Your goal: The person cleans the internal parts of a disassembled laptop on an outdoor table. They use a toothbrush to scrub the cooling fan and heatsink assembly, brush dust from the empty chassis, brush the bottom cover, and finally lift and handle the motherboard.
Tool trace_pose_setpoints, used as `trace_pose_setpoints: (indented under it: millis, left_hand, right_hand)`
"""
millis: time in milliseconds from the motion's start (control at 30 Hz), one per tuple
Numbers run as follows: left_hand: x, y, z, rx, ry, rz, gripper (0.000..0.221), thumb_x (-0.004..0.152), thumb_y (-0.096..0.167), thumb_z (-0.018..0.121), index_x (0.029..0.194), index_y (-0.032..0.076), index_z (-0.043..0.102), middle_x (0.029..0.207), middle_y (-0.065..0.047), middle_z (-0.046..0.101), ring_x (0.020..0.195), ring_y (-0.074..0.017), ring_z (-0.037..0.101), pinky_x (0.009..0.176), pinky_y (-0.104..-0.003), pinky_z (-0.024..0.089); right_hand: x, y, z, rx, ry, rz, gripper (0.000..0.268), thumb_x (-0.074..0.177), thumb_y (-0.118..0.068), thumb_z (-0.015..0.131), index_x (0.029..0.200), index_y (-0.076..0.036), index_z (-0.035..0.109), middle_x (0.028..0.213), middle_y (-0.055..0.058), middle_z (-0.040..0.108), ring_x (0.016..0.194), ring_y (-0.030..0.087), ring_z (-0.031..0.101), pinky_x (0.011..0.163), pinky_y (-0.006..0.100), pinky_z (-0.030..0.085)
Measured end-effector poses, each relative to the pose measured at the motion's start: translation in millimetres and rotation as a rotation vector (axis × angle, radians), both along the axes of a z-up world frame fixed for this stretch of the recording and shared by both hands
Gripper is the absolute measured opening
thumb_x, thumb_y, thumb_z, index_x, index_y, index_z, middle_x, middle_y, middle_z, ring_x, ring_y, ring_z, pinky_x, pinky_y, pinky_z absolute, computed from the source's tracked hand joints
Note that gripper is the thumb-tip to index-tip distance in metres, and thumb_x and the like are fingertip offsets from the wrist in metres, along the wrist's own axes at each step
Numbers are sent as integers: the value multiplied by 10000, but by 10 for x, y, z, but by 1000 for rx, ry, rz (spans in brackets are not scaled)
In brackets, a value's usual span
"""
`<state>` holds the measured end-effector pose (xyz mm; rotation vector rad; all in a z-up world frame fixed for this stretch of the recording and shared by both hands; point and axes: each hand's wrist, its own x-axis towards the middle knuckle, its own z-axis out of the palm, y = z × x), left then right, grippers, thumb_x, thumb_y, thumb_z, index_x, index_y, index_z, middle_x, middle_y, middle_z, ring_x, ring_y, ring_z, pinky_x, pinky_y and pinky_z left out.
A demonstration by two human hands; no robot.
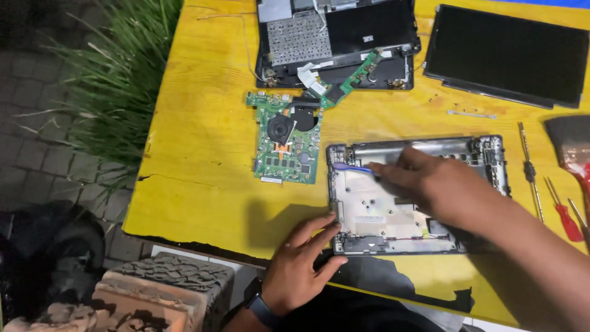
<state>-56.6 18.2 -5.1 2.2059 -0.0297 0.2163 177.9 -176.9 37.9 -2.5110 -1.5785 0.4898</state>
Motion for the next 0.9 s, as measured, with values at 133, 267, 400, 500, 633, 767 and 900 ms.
trace_pose_setpoints:
  millis: [133,267,400,500,633,767,900]
  left_hand:
    - [5,-3,-5,-13,31,-4,451,941,241,749,1323,30,637,1434,-117,585,1282,-302,614,1034,-431,527]
    - [-5,-2,9,-32,76,1,471,929,238,758,1337,41,630,1443,-113,575,1302,-296,599,1029,-424,541]
    - [-12,-12,-1,-12,47,21,478,920,240,772,1335,45,637,1429,-115,596,1291,-293,617,1018,-414,547]
    - [-4,-3,8,-9,44,6,443,939,252,748,1317,52,634,1429,-106,584,1288,-286,609,1016,-418,552]
    - [5,-4,-17,-23,52,0,443,930,246,758,1309,48,642,1434,-94,583,1291,-277,614,1033,-407,530]
    - [-18,-8,-13,-18,53,10,473,934,243,756,1342,45,622,1440,-113,574,1294,-289,605,1034,-420,546]
    - [-7,-3,-25,-14,108,11,486,932,257,749,1366,80,622,1451,-90,578,1304,-274,595,1037,-406,522]
  right_hand:
    - [26,-66,-44,27,-55,-221,560,890,-421,673,1441,-365,589,1059,9,623,642,309,692,473,484,585]
    - [-26,-76,-7,-71,-77,-159,685,836,-318,724,1485,-381,514,1082,28,613,600,346,717,493,524,632]
    - [-95,21,72,-17,-149,-120,729,785,-378,801,1467,-327,550,983,15,590,546,290,712,432,490,647]
    - [-83,-103,142,-126,-201,-34,667,855,-444,685,1487,-347,498,993,10,603,569,297,728,469,516,660]
    - [-2,50,230,7,-333,-77,541,928,-491,626,1420,-265,614,962,73,654,422,242,682,318,390,642]
    - [-34,69,263,-106,-170,-5,644,857,-204,698,1461,-357,535,928,25,611,472,258,702,377,438,656]
    - [-9,46,102,67,-251,-93,566,916,-496,626,1437,-278,601,1007,66,660,536,296,714,419,479,645]
